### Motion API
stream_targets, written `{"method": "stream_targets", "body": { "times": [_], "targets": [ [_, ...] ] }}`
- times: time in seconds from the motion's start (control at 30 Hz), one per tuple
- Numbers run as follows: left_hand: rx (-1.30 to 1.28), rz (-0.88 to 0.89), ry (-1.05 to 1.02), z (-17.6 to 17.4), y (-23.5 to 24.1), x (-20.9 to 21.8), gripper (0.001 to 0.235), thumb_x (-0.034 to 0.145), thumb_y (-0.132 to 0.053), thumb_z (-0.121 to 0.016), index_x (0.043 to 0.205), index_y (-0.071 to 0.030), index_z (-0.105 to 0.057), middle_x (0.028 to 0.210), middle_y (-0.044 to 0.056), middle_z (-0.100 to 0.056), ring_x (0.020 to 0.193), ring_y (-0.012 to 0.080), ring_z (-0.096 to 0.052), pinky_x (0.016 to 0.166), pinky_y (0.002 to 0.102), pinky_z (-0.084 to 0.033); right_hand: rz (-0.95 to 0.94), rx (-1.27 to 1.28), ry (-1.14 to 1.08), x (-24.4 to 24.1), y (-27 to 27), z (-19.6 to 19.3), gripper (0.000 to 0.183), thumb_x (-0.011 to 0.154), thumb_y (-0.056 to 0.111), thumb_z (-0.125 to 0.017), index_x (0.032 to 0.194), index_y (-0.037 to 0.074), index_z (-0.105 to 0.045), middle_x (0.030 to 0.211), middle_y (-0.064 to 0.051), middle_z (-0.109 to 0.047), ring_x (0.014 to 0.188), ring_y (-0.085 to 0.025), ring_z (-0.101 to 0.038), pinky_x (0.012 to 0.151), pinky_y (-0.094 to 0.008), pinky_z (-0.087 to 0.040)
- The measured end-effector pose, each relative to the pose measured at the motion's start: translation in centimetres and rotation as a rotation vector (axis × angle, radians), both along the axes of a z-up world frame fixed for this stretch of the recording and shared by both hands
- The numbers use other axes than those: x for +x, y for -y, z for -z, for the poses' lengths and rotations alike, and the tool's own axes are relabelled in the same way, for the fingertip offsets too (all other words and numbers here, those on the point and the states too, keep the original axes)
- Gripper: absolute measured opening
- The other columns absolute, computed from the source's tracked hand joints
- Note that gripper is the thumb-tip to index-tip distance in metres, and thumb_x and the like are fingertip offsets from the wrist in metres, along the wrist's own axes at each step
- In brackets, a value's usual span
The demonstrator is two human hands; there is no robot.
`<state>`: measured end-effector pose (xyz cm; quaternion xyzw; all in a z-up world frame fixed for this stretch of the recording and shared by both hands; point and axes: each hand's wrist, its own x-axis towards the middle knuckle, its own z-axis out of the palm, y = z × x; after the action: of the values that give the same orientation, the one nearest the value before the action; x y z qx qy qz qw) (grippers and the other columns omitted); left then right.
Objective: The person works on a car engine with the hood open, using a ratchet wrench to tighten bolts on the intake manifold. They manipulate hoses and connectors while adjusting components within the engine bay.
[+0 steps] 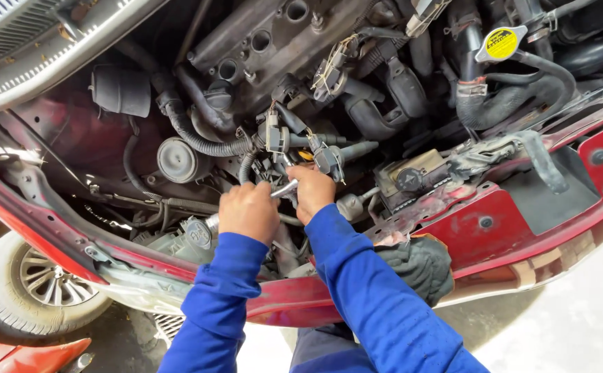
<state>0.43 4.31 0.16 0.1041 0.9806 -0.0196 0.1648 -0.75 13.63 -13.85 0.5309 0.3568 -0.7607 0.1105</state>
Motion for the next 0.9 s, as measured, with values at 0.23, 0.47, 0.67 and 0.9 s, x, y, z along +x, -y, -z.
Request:
{"method": "stream_targets", "body": {
  "times": [0.23,0.47,0.67,0.9],
  "targets": [
    [0.029,0.013,-0.19,1.1,1.7,1.5,0.02,0.084,-0.038,-0.072,0.09,-0.02,-0.066,0.081,0.005,-0.065,0.082,0.0314,-0.069,0.077,0.045,-0.05,0.009,-0.056,-0.032,0.0,-0.3,-3.0,0.038,0.074,0.007,-0.084,0.102,0.004,-0.058,0.091,-0.005,-0.054,0.084,-0.015,-0.058,0.077,-0.035,-0.055],
    [0.058,-0.299,0.401,2.6,0.8,1.3,0.033,0.099,-0.042,-0.06,0.111,-0.013,-0.069,0.105,0.015,-0.071,0.105,0.0371,-0.072,0.087,0.053,-0.058,-0.13,-0.139,0.083,-0.5,-1.4,-2.7,0.027,0.089,0.026,-0.061,0.096,0.002,-0.072,0.068,-0.011,-0.072,0.057,-0.021,-0.072,0.055,-0.025,-0.05],
    [0.154,0.29,-0.589,-1.9,-1.5,-2.2,0.012,0.08,-0.017,-0.067,0.069,-0.014,-0.062,0.066,0.01,-0.056,0.076,0.0338,-0.061,0.077,0.047,-0.044,0.045,-0.121,-0.017,-0.5,-1.0,-3.2,0.017,0.083,0.007,-0.074,0.083,-0.002,-0.06,0.062,-0.013,-0.053,0.052,-0.024,-0.055,0.053,-0.034,-0.044],
    [0.138,-0.274,0.208,3.0,0.7,1.9,0.028,0.091,-0.035,-0.063,0.101,-0.01,-0.067,0.096,0.018,-0.071,0.094,0.0427,-0.07,0.08,0.055,-0.053,-0.023,-0.098,0.014,-0.8,-1.5,-2.4,0.022,0.086,0.01,-0.078,0.089,0.006,-0.056,0.069,-0.013,-0.067,0.058,-0.022,-0.071,0.063,-0.03,-0.061]
  ]
}}
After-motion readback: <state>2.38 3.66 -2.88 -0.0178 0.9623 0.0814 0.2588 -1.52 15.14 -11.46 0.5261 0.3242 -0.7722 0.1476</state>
